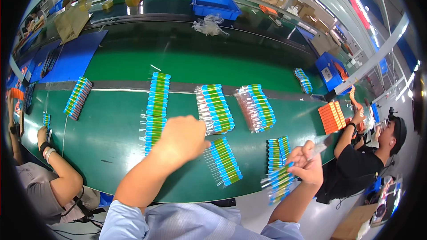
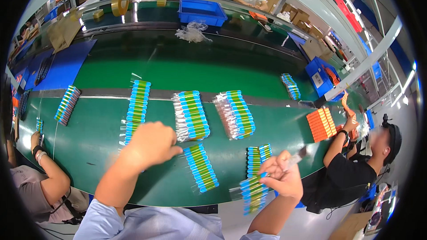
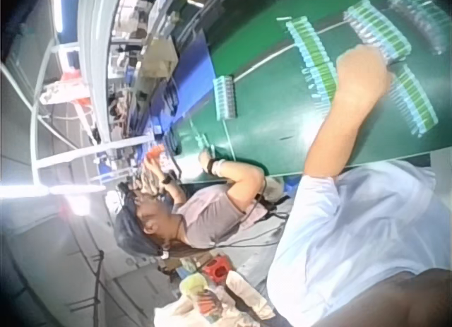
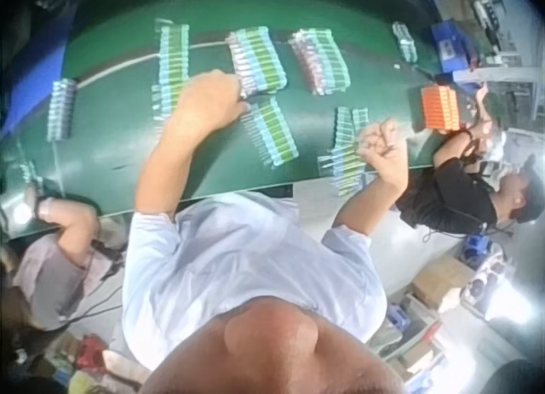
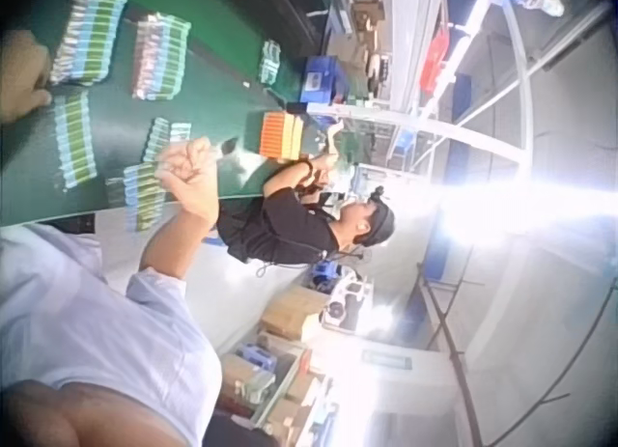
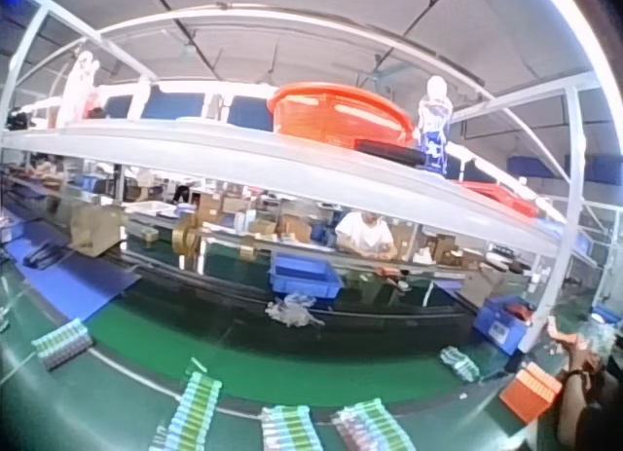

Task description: The person cuts and separates strips of components using a blade, removes plastic film from the strips by hand, and stacks them on the assembly table.

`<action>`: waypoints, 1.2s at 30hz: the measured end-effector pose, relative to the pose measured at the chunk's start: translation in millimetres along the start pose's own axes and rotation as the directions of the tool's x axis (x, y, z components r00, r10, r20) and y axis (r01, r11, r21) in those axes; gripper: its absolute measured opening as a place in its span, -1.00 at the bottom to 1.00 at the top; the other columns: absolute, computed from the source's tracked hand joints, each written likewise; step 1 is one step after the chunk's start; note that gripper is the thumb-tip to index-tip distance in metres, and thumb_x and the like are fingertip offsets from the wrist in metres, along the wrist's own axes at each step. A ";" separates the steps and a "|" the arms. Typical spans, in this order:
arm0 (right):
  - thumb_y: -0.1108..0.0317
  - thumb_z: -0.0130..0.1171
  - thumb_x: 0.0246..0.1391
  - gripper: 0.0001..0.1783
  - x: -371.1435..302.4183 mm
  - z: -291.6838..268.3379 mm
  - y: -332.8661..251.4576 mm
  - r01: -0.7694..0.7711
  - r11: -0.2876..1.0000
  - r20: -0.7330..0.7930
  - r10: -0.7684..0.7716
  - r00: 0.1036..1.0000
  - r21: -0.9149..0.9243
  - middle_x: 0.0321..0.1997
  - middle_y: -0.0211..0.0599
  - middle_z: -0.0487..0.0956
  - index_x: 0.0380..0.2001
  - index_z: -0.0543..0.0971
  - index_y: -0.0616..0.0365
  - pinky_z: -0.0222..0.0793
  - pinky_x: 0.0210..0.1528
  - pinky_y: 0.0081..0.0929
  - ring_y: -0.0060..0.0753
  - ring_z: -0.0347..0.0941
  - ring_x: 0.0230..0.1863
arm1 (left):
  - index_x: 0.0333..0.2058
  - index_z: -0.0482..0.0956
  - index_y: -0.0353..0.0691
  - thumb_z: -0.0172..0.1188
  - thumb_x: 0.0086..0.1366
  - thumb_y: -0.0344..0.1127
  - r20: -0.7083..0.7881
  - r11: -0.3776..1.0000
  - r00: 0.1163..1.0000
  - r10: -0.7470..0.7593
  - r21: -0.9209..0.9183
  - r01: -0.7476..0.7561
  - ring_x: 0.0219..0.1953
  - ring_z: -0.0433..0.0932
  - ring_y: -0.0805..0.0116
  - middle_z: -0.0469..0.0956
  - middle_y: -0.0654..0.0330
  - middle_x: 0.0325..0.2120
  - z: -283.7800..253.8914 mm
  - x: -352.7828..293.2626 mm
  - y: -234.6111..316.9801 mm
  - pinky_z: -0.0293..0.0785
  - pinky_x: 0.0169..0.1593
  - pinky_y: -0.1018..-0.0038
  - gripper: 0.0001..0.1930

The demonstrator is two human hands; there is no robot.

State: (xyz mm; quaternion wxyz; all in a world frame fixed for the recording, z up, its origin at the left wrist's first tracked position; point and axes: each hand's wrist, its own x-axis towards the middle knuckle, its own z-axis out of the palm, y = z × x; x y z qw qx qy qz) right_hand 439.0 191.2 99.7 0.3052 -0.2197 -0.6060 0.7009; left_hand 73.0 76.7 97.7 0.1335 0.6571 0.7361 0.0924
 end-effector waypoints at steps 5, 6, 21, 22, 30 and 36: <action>0.84 0.30 -0.09 -0.38 11.1 13.6 30.7 -0.183 0.957 -0.040 0.178 0.983 -0.223 -0.16 0.05 0.57 -0.27 0.15 -0.01 0.50 -0.34 -0.54 -0.40 0.60 -0.19 | -0.39 0.70 -0.22 0.36 0.19 -0.12 0.001 0.998 1.000 -0.021 0.061 0.021 -0.34 0.69 -0.05 0.67 0.02 -0.40 66.7 -7.2 12.5 0.61 -0.24 0.12 -0.74; 0.80 0.31 -0.06 -0.40 16.3 15.6 32.3 -0.208 0.938 -0.049 0.202 0.978 -0.277 -0.16 0.01 0.56 -0.28 0.14 0.00 0.48 -0.33 -0.59 -0.50 0.57 -0.23 | -0.39 0.69 -0.21 0.34 0.20 -0.17 -0.051 0.999 0.999 -0.006 0.037 0.008 -0.35 0.68 -0.04 0.66 0.04 -0.42 71.8 -11.5 10.9 0.61 -0.26 0.12 -0.79; 0.41 0.41 0.10 -0.51 53.3 84.3 95.2 0.045 0.746 0.110 0.038 0.993 -0.664 -0.07 -0.05 0.62 -0.08 0.31 0.27 0.54 -0.15 -0.23 -0.14 0.62 -0.25 | -0.23 0.68 -0.32 0.36 0.23 -0.48 -0.103 0.448 0.895 0.434 -0.837 -0.314 -0.21 0.65 0.22 0.65 0.00 -0.15 -67.5 -108.9 -32.0 0.55 -0.12 0.36 -0.86; 0.39 0.42 0.10 -0.51 55.0 97.6 86.9 0.207 0.597 0.180 -0.105 0.978 -0.775 -0.02 -0.04 0.60 -0.11 0.30 0.24 0.50 -0.07 -0.20 -0.08 0.60 -0.17 | -0.23 0.67 -0.35 0.36 0.23 -0.49 -0.211 0.387 0.867 0.451 -0.829 -0.404 -0.21 0.66 0.24 0.66 -0.05 -0.15 -56.4 -106.3 -37.1 0.56 -0.12 0.39 -0.85; 0.60 0.26 0.19 -0.54 38.7 123.7 84.3 0.303 0.948 0.294 -0.264 0.919 -0.097 0.02 -0.02 0.52 -0.18 0.14 0.02 0.48 0.01 -0.22 -0.28 0.53 0.05 | 0.03 0.50 -0.34 0.20 0.40 -0.51 -0.100 0.025 0.929 0.355 -0.993 -0.116 -0.12 0.62 0.44 0.59 0.11 -0.01 -8.7 -76.5 -16.3 0.57 -0.11 0.55 -0.75; 0.80 0.17 0.11 -0.49 88.3 112.1 69.9 0.151 0.986 0.010 -0.152 0.988 0.070 -0.17 -0.19 0.52 -0.21 0.13 0.02 0.45 -0.21 -0.62 -0.60 0.54 -0.21 | 0.32 0.27 -0.26 0.09 0.50 -0.31 0.081 0.110 0.919 0.385 -0.993 0.041 0.00 0.63 0.35 0.59 0.11 0.06 -17.2 -31.0 -49.7 0.57 -0.06 0.46 -0.52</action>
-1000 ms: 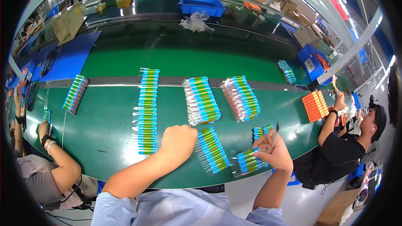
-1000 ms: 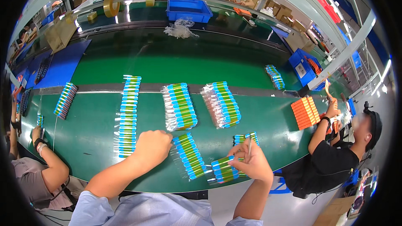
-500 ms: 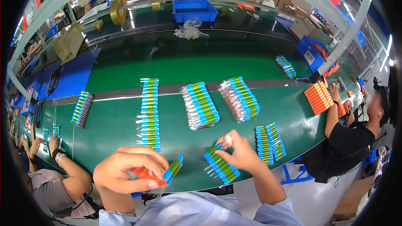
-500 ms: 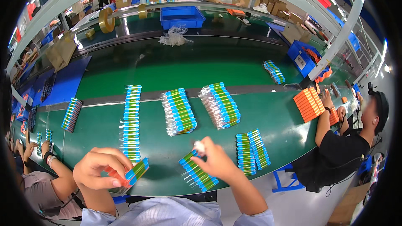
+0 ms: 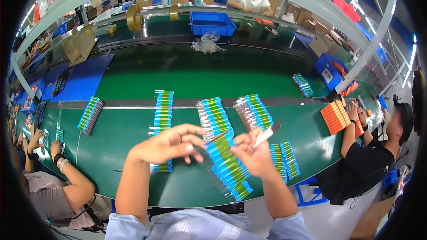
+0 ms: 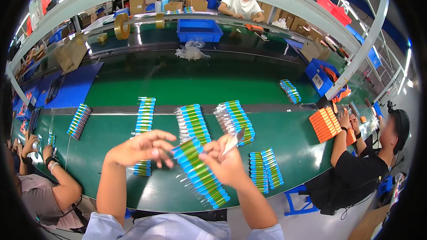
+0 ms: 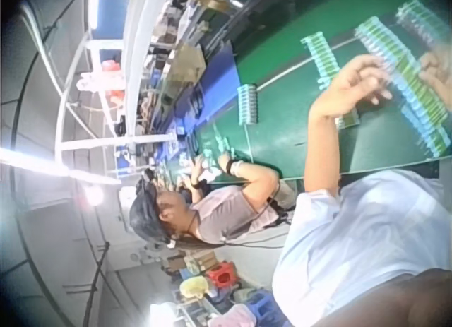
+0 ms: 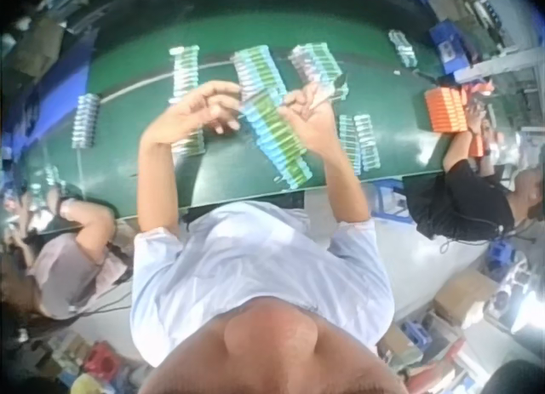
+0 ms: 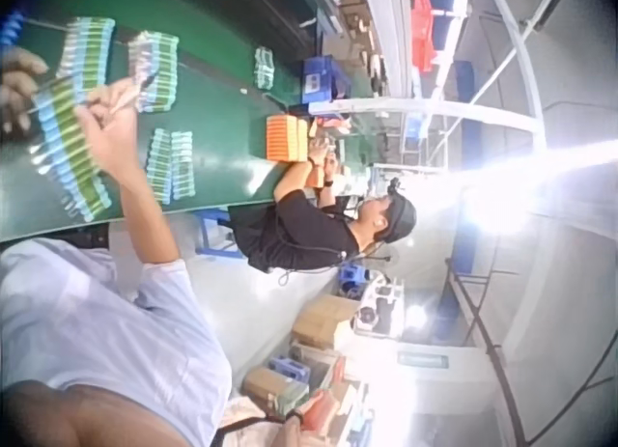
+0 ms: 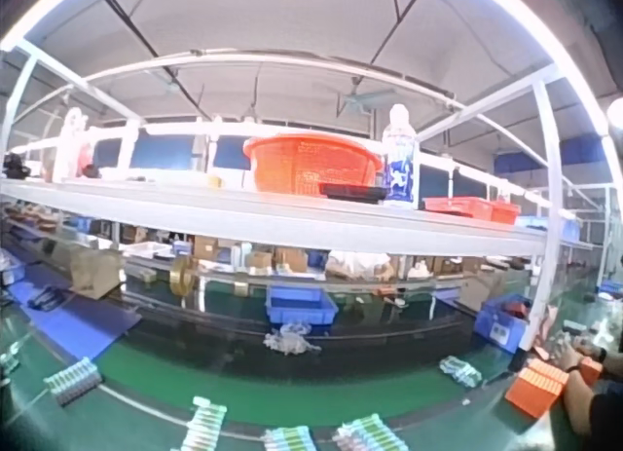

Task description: The person cuts and separates strips of components using a blade, removes plastic film from the strips by hand, and stacks them on the assembly table.

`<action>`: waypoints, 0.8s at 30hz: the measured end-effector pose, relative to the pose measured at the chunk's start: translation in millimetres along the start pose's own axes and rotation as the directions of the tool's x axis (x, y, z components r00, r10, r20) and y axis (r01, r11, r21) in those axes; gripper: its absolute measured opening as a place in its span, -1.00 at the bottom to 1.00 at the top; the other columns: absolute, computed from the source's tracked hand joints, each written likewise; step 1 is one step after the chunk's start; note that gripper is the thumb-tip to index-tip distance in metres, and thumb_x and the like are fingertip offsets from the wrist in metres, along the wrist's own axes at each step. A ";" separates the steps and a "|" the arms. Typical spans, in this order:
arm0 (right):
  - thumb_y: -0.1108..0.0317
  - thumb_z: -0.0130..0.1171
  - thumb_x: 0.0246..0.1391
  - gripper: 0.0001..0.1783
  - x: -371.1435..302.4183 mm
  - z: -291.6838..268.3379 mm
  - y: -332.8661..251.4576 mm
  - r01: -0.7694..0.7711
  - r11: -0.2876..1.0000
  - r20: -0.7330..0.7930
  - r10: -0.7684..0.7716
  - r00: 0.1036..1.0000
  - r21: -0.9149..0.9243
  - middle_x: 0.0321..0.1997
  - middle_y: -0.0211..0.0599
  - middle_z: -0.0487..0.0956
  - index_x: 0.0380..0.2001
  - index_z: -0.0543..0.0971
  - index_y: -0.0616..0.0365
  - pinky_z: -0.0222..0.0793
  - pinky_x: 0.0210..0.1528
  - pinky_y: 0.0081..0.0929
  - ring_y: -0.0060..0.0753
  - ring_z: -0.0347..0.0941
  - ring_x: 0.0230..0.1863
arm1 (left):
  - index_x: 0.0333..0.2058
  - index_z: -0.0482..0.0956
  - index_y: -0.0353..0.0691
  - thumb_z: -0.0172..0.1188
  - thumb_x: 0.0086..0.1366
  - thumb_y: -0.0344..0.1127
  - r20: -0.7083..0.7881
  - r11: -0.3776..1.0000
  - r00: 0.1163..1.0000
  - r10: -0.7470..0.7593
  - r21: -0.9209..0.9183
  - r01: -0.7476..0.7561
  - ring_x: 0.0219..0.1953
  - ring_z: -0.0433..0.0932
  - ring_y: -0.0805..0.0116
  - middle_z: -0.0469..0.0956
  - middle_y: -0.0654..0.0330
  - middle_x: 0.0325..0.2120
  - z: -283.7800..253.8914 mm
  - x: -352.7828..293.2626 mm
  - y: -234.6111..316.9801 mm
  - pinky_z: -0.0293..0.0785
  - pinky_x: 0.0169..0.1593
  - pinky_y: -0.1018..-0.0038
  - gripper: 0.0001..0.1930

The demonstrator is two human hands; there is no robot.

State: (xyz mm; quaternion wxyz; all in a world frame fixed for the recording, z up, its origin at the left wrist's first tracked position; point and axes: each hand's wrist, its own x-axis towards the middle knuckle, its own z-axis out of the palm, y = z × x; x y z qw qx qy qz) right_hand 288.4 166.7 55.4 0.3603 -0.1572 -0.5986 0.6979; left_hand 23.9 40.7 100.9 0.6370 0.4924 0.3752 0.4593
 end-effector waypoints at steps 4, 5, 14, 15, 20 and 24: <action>0.77 0.18 0.12 -0.52 56.2 -31.4 11.0 0.104 0.987 -0.104 -0.117 0.988 -0.125 -0.23 -0.31 0.47 -0.19 0.14 0.04 0.46 -0.20 -0.62 -0.63 0.51 -0.21 | 0.29 0.30 -0.24 0.02 0.55 -0.08 -0.412 0.997 0.908 0.076 0.033 -0.069 0.08 0.56 0.30 0.55 0.11 0.11 -20.2 29.7 -28.2 0.50 0.07 0.35 -0.51; 0.77 0.18 0.12 -0.52 69.7 -33.0 13.4 0.107 0.986 -0.097 -0.120 0.988 -0.126 -0.23 -0.31 0.47 -0.19 0.14 0.04 0.46 -0.20 -0.62 -0.63 0.51 -0.21 | 0.29 0.29 -0.26 0.01 0.55 -0.05 -0.537 0.995 0.838 0.093 0.012 -0.103 0.11 0.54 0.29 0.52 0.09 0.13 -20.5 40.5 -39.3 0.46 0.12 0.34 -0.49; 0.66 0.25 0.11 -0.58 131.2 -36.6 68.0 -0.037 0.929 -0.170 -0.029 0.985 -0.369 -0.33 -0.35 0.42 -0.21 0.19 0.13 0.46 -0.22 -0.56 -0.57 0.50 -0.24 | 0.40 0.13 -0.30 -0.25 0.60 0.13 -0.783 0.960 0.559 0.272 0.180 -0.216 0.36 0.28 0.17 0.28 0.00 0.34 -22.7 107.4 -112.1 0.23 0.36 0.26 -0.33; 0.66 0.25 0.13 -0.59 131.8 -36.1 70.5 -0.037 0.924 -0.155 -0.024 0.988 -0.381 -0.33 -0.30 0.46 -0.18 0.20 0.18 0.48 -0.26 -0.54 -0.56 0.51 -0.27 | 0.41 0.10 -0.31 -0.26 0.60 0.13 -0.769 0.946 0.555 0.318 0.220 -0.238 0.38 0.25 0.16 0.26 -0.02 0.35 -24.1 109.2 -121.4 0.20 0.38 0.26 -0.33; 0.52 0.34 0.10 -0.59 126.6 -16.1 57.6 -0.077 0.576 -0.162 -0.098 0.982 -0.814 -0.43 -0.22 0.55 -0.14 0.30 0.24 0.41 -0.36 -0.45 -0.45 0.52 -0.38 | 0.42 0.03 -0.37 -0.24 0.60 0.07 -0.707 0.922 0.591 0.388 0.303 -0.243 0.46 0.14 0.08 0.16 -0.13 0.40 -25.2 105.3 -134.0 0.05 0.47 0.25 -0.32; 0.49 0.33 0.08 -0.58 123.8 -20.0 71.8 -0.103 0.303 -0.168 -0.197 0.966 -0.948 -0.10 0.02 0.59 -0.11 0.31 0.23 0.50 -0.20 -0.20 -0.21 0.57 -0.17 | 0.43 -0.04 -0.42 -0.19 0.60 0.02 -0.685 0.928 0.626 0.372 0.285 -0.239 0.50 0.06 0.02 0.06 -0.20 0.44 -19.6 101.4 -125.8 -0.04 0.51 0.25 -0.31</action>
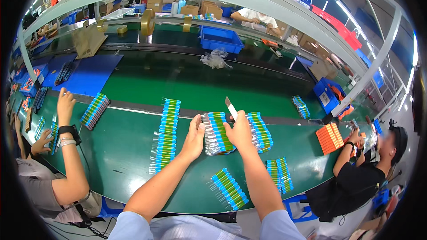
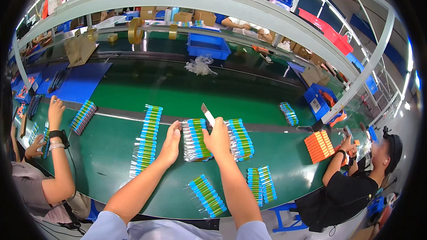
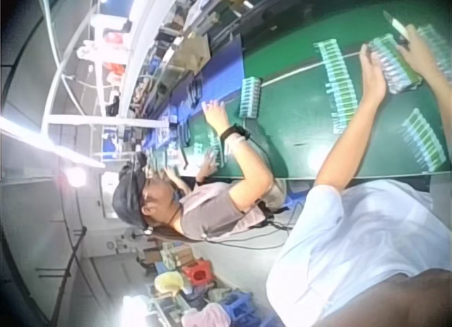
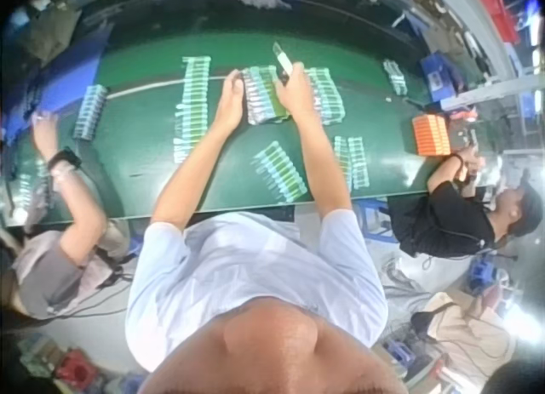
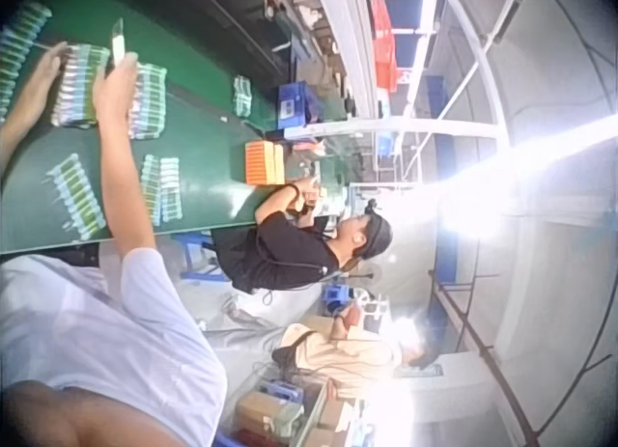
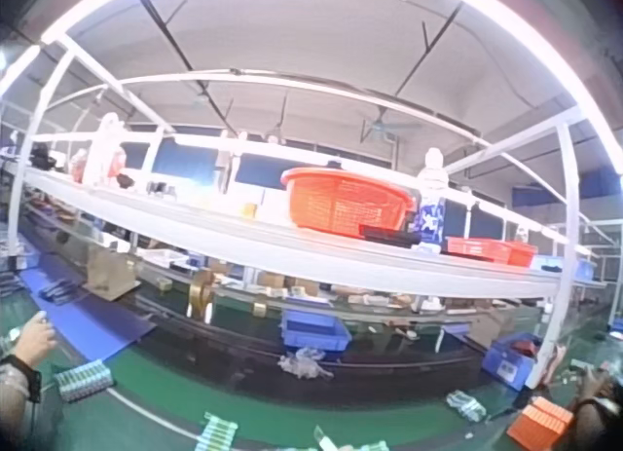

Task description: The person cuts and separates strips of components using a blade, removes plastic film from the strips by hand, and stacks them on the assembly table.

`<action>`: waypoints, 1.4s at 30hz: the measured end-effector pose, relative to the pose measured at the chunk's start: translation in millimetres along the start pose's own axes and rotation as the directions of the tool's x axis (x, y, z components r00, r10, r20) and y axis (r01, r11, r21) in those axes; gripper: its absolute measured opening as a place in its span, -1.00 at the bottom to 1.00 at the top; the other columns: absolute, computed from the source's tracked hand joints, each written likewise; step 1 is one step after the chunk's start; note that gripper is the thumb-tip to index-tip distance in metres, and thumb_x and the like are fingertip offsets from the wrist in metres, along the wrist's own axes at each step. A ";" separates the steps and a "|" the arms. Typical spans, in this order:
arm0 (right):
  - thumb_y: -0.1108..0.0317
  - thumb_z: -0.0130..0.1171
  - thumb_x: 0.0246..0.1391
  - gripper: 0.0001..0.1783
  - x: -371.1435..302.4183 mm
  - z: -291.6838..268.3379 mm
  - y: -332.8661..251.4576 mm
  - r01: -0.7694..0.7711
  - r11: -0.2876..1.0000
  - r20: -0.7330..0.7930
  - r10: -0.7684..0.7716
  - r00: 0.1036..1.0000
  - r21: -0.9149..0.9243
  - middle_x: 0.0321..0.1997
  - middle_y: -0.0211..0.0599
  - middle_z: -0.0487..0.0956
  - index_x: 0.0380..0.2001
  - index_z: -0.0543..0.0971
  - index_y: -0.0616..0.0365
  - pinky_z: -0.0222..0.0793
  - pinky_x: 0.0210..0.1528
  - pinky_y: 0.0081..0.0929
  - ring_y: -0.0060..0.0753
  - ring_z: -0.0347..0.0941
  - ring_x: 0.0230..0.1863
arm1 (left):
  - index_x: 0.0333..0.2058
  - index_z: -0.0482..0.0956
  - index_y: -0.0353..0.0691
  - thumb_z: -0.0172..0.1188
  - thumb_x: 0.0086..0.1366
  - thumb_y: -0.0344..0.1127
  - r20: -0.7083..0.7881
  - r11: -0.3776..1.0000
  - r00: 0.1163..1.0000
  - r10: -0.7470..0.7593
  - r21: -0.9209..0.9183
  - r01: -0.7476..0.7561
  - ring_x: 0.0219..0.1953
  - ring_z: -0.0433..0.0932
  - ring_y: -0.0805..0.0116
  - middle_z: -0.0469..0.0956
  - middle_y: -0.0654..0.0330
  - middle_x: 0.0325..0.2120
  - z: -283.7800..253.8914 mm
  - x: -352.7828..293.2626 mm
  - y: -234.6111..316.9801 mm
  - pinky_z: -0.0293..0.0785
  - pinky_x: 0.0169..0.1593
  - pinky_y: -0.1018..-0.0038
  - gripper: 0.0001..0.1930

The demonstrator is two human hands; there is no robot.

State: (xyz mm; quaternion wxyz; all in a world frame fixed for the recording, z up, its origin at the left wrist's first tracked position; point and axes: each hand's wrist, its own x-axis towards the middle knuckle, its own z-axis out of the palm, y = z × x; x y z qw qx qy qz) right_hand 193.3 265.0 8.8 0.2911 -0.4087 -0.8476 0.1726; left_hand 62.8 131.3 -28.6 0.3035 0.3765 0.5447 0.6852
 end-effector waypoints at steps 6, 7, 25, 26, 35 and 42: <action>0.60 0.03 0.18 -0.53 3.9 38.3 42.1 -0.122 0.759 0.174 0.011 0.985 0.640 0.24 0.10 0.47 0.14 0.22 0.35 0.35 0.26 -0.22 0.00 0.41 0.31 | 0.47 -0.20 -0.39 -0.26 0.59 0.11 0.069 0.999 0.997 -0.033 0.019 0.032 0.54 -0.07 0.01 -0.07 -0.21 0.48 13.2 2.0 8.9 -0.13 0.53 0.26 -0.23; 0.60 0.03 0.18 -0.53 4.0 38.1 37.1 -0.123 0.754 0.173 0.012 0.985 0.645 0.24 0.10 0.47 0.14 0.22 0.35 0.35 0.26 -0.22 0.00 0.41 0.31 | 0.48 -0.24 -0.38 -0.27 0.59 0.13 0.090 0.998 0.994 -0.065 0.032 0.062 0.55 -0.12 0.00 -0.13 -0.21 0.49 14.9 3.0 13.7 -0.16 0.53 0.25 -0.21; 0.46 0.31 0.10 -0.50 4.7 29.7 3.7 -0.268 0.798 0.138 0.230 0.963 0.540 -0.01 -0.08 0.53 0.01 0.28 0.26 0.50 0.00 -0.23 -0.21 0.53 0.01 | 0.49 -0.45 -0.29 -0.26 0.58 0.12 0.126 0.979 0.990 -0.070 0.200 0.043 0.57 -0.32 -0.01 -0.44 -0.16 0.53 4.1 5.8 9.3 -0.20 0.53 0.24 -0.16; 0.47 0.31 0.09 -0.50 3.8 33.2 7.8 -0.277 0.794 0.158 0.228 0.961 0.540 -0.03 -0.06 0.53 0.02 0.28 0.25 0.48 0.00 -0.23 -0.20 0.52 0.00 | 0.49 -0.46 -0.28 -0.25 0.58 0.12 0.137 0.985 0.985 -0.101 0.152 0.079 0.57 -0.35 0.01 -0.44 -0.17 0.53 4.2 5.9 10.3 -0.20 0.53 0.25 -0.16; 0.47 0.29 0.08 -0.56 -6.6 30.2 8.4 -0.042 0.885 -0.115 0.107 0.988 0.464 -0.05 -0.01 0.55 -0.01 0.36 0.26 0.40 0.08 -0.09 -0.06 0.49 0.03 | 0.48 -0.46 -0.32 -0.20 0.58 0.07 0.165 0.995 0.986 -0.027 0.103 0.010 0.57 -0.31 0.05 -0.38 -0.14 0.53 1.2 9.2 -6.5 -0.17 0.53 0.28 -0.15; 0.42 0.30 0.09 -0.57 14.7 32.7 16.5 -0.155 0.899 0.104 0.123 0.987 0.410 -0.09 -0.08 0.61 -0.07 0.33 0.27 0.50 -0.06 -0.16 -0.15 0.57 -0.14 | 0.47 -0.46 -0.36 -0.16 0.58 0.05 0.192 0.997 0.980 -0.046 0.066 0.034 0.57 -0.33 0.04 -0.39 -0.17 0.52 3.6 6.3 -3.7 -0.20 0.53 0.26 -0.13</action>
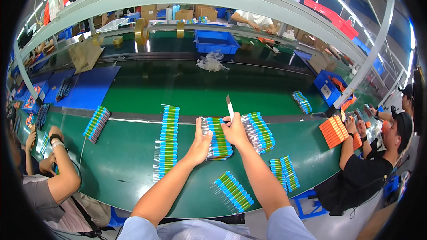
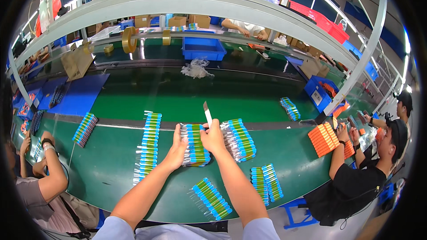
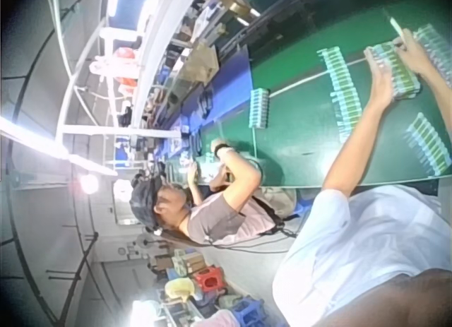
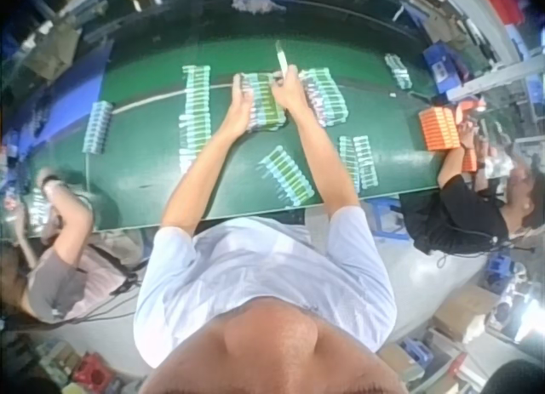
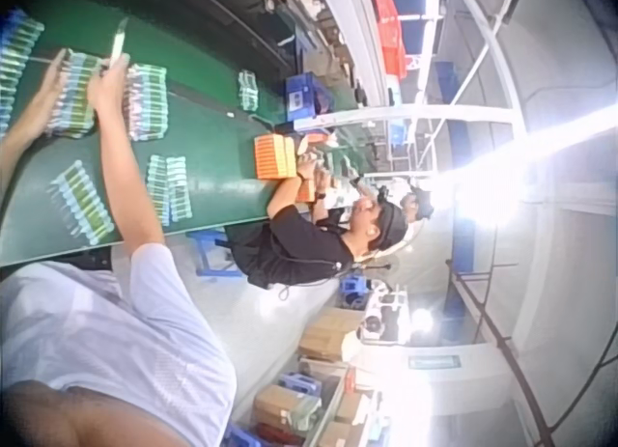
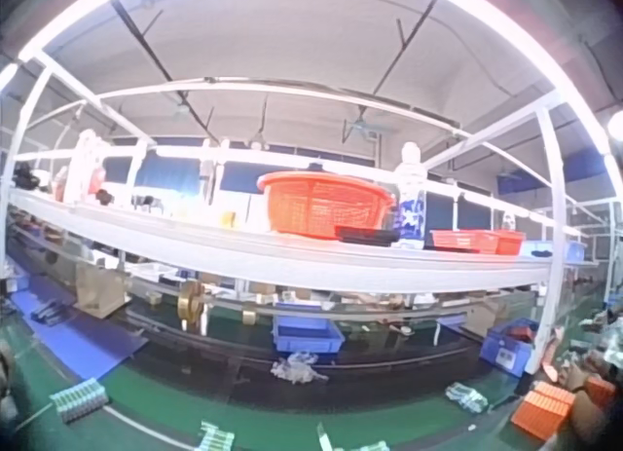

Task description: The person cuts and separates strips of components using a blade, removes plastic film from the strips by hand, and stacks them on the assembly table.

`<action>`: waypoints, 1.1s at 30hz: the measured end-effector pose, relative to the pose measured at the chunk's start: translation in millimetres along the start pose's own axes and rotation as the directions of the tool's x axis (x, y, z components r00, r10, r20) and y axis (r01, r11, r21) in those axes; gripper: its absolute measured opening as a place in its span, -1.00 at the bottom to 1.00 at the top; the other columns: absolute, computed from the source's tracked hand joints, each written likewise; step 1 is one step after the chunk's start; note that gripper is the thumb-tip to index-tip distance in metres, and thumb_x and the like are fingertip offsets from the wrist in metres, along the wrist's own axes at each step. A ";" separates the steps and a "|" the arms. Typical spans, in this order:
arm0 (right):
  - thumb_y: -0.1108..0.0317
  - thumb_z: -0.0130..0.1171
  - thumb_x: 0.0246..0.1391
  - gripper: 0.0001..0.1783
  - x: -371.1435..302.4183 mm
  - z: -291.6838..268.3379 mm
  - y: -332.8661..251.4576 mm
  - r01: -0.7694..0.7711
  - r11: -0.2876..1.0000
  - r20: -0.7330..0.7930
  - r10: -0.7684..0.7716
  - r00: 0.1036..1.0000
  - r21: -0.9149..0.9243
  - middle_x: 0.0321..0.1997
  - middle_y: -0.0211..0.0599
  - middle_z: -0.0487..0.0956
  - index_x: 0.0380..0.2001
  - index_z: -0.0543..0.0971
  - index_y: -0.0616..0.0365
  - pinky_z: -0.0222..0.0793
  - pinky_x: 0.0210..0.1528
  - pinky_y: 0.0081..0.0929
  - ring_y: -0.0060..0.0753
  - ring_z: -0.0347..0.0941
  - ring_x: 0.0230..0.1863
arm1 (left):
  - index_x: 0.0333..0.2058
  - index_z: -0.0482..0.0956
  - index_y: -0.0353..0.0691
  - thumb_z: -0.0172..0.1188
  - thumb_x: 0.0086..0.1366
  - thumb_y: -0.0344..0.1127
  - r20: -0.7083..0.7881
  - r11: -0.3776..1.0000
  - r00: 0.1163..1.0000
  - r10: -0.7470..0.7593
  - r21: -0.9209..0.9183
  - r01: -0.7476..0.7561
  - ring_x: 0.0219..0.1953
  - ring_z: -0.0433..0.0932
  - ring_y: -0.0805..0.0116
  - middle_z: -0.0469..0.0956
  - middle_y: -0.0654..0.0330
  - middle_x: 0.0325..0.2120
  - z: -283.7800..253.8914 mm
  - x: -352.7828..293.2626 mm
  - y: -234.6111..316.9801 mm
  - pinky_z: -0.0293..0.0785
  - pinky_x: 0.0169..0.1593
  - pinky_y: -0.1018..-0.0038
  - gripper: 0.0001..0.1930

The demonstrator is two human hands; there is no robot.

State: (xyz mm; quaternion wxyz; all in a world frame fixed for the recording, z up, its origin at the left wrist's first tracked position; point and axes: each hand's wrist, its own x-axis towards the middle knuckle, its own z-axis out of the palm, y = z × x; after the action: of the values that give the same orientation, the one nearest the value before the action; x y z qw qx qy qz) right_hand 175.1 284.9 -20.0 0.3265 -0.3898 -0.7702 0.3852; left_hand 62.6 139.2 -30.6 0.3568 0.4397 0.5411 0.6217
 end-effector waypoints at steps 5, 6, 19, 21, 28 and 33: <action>0.49 0.36 0.00 -0.51 27.0 -4.5 -13.3 -0.112 0.994 0.061 0.111 0.992 0.002 -0.17 -0.10 0.63 -0.10 0.30 0.30 0.54 -0.12 -0.23 -0.16 0.61 -0.24 | 0.48 -0.43 -0.37 -0.15 0.57 0.06 0.003 0.985 0.997 0.071 0.156 -0.070 0.57 -0.41 -0.01 -0.45 -0.22 0.52 -2.3 -1.4 -1.9 -0.29 0.54 0.20 -0.13; 0.53 0.35 -0.03 -0.52 30.6 -4.0 -10.9 -0.094 0.994 0.071 0.098 0.993 -0.050 -0.21 -0.13 0.62 -0.13 0.30 0.29 0.53 -0.13 -0.29 -0.20 0.60 -0.23 | 0.48 -0.43 -0.37 -0.15 0.57 0.06 -0.001 0.986 0.998 0.068 0.154 -0.067 0.57 -0.41 -0.01 -0.45 -0.22 0.52 -2.5 -2.0 -2.8 -0.29 0.54 0.20 -0.13; 0.71 0.15 0.08 -0.59 21.4 -32.3 -43.4 -0.174 0.871 0.314 0.023 0.949 0.460 -0.20 -0.25 0.54 -0.13 0.23 0.12 0.43 -0.24 -0.53 -0.48 0.53 -0.18 | 0.44 -0.65 -0.29 -0.14 0.58 -0.02 -0.085 0.992 0.989 0.122 -0.010 -0.124 0.57 -0.29 0.01 -0.38 -0.20 0.52 4.4 -4.2 -5.6 -0.23 0.53 0.24 -0.09; 0.71 0.16 0.09 -0.58 22.6 -36.0 -35.2 -0.258 0.833 0.376 0.065 0.924 0.490 -0.14 -0.20 0.55 -0.13 0.23 0.08 0.44 -0.22 -0.52 -0.43 0.55 -0.16 | 0.42 -0.71 -0.25 -0.15 0.58 0.04 -0.057 0.988 0.992 0.112 -0.098 -0.117 0.57 -0.33 0.02 -0.41 -0.19 0.52 4.1 -4.3 -3.5 -0.25 0.53 0.22 -0.06; 0.75 0.13 0.10 -0.61 8.3 -35.5 -30.7 -0.391 0.336 0.406 0.027 0.913 0.857 -0.07 -0.17 0.56 -0.23 0.31 -0.03 0.57 -0.09 -0.39 -0.34 0.56 -0.11 | 0.49 -0.22 -0.34 -0.36 0.49 0.38 -0.017 0.964 0.968 0.250 0.099 -0.247 0.57 -0.24 0.02 -0.21 -0.13 0.52 -3.5 -7.0 -1.3 -0.27 0.54 0.22 -0.05; 0.77 0.11 0.09 -0.62 4.9 -34.1 -28.0 -0.362 0.270 0.352 0.088 0.932 0.892 -0.09 -0.24 0.54 -0.28 0.34 -0.04 0.56 -0.12 -0.42 -0.37 0.55 -0.15 | 0.46 0.02 -0.33 -0.33 0.56 0.24 -0.057 0.958 0.967 0.249 0.160 -0.237 0.51 -0.02 -0.01 0.02 -0.16 0.46 -1.6 -6.4 -2.8 -0.10 0.51 0.21 -0.21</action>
State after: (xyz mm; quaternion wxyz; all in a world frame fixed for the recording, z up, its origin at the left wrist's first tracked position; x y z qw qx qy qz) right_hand 190.3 289.5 21.5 0.3413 -0.1807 -0.3633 0.8479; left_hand 63.2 133.3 -34.5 0.2224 0.5047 0.5420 0.6340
